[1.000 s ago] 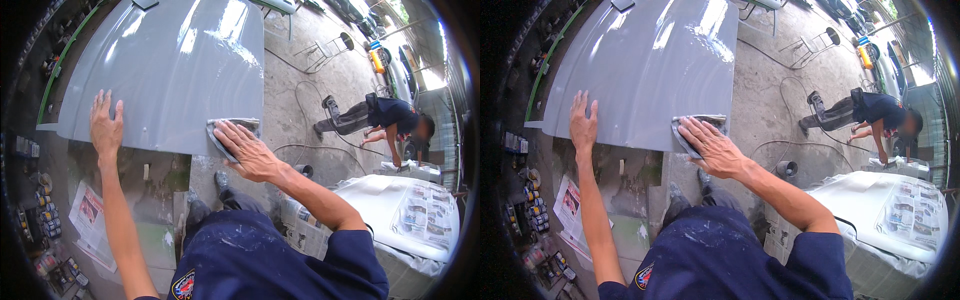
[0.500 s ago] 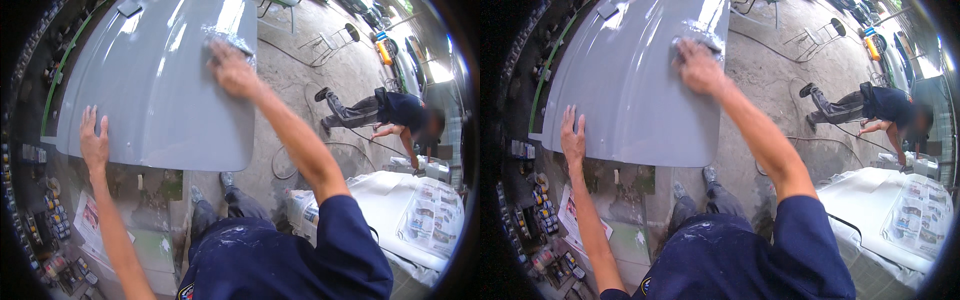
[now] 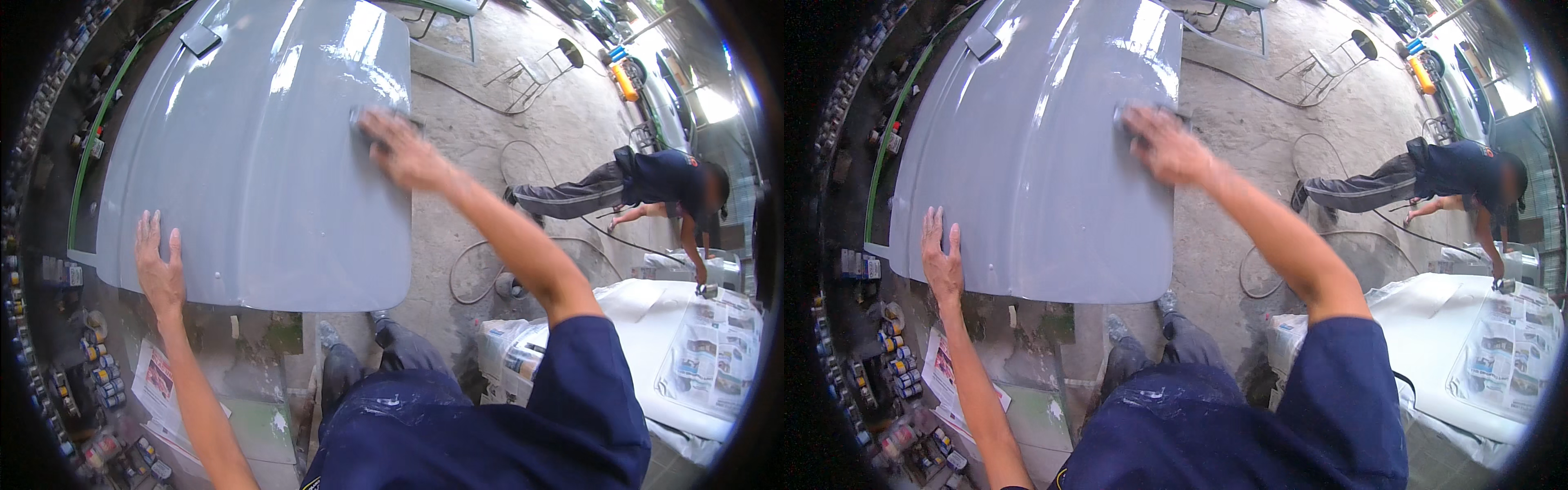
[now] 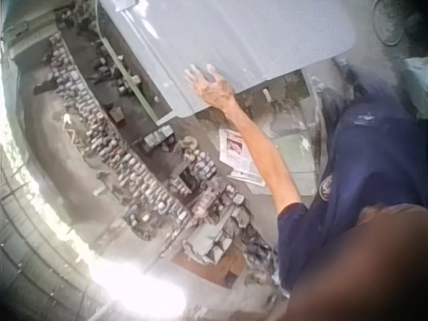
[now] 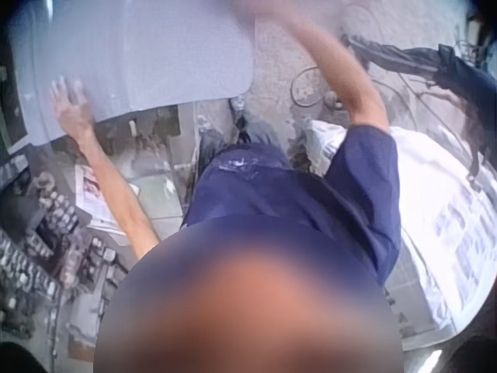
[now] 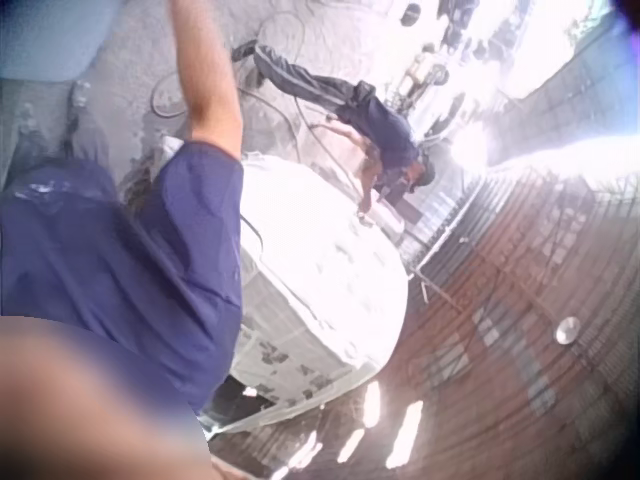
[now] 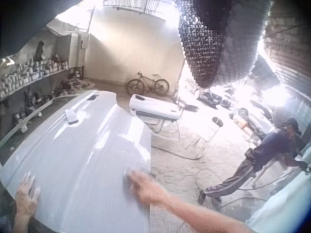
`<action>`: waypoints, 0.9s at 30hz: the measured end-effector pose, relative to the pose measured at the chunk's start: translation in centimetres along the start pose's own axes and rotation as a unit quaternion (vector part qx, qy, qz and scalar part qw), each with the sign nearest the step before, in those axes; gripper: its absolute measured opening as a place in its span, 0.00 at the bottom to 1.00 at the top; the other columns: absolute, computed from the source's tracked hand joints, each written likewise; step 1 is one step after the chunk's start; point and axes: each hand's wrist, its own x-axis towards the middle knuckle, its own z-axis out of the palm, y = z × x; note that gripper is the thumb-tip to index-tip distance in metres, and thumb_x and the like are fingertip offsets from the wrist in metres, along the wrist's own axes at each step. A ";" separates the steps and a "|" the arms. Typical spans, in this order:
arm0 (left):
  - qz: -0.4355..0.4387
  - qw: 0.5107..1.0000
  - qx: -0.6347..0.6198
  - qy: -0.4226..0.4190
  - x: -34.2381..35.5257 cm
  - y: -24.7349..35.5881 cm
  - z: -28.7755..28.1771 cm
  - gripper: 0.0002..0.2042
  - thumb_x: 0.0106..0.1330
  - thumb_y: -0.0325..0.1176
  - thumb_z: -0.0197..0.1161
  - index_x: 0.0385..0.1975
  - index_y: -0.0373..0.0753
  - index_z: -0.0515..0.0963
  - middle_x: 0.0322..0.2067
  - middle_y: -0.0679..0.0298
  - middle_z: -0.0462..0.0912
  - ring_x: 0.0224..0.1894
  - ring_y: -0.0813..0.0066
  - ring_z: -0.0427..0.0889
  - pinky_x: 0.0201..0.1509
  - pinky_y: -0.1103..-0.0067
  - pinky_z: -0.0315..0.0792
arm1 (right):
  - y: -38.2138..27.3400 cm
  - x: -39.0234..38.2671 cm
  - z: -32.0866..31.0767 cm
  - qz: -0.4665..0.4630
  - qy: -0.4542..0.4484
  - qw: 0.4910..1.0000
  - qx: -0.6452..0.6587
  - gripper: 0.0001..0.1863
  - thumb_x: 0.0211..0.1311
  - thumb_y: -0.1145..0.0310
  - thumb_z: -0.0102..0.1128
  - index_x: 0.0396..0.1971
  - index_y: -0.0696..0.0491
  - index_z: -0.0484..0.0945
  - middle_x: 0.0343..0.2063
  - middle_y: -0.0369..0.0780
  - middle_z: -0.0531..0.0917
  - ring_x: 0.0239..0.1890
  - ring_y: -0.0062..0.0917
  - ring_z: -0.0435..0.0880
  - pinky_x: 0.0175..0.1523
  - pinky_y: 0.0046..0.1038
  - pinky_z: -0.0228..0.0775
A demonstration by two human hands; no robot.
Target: The person sands a gray car hood with a sanding block, repeatedly dipping the block into a bucket of water and wiping the surface. The person moves around the hood to cover different areas, occasionally pausing to check the surface.
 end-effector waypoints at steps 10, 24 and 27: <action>0.012 1.000 -0.008 -0.007 0.6 -0.2 -0.4 0.26 0.79 0.44 0.59 0.71 0.36 0.74 0.75 0.51 0.70 0.79 0.51 0.64 0.82 0.63 0.57 | -4.2 0.2 -0.1 0.066 0.015 0.998 -0.018 0.36 0.86 0.48 0.28 0.83 0.52 0.44 0.84 0.44 0.43 0.86 0.38 0.38 0.88 0.40 0.26; 0.006 1.000 -0.010 0.007 0.3 0.3 -0.5 0.25 0.76 0.42 0.63 0.68 0.36 0.77 0.72 0.51 0.73 0.77 0.52 0.67 0.81 0.63 0.58 | 4.6 7.7 -2.0 0.046 0.058 0.997 0.025 0.33 0.84 0.49 0.38 0.82 0.43 0.53 0.84 0.41 0.50 0.85 0.35 0.44 0.88 0.40 0.32; 0.006 0.999 -0.049 0.016 0.3 0.0 -0.7 0.25 0.75 0.43 0.63 0.68 0.36 0.78 0.72 0.51 0.74 0.77 0.52 0.67 0.81 0.63 0.59 | 6.5 14.1 -2.7 0.093 0.118 0.988 0.016 0.36 0.84 0.45 0.34 0.83 0.47 0.52 0.83 0.43 0.51 0.85 0.39 0.46 0.87 0.40 0.35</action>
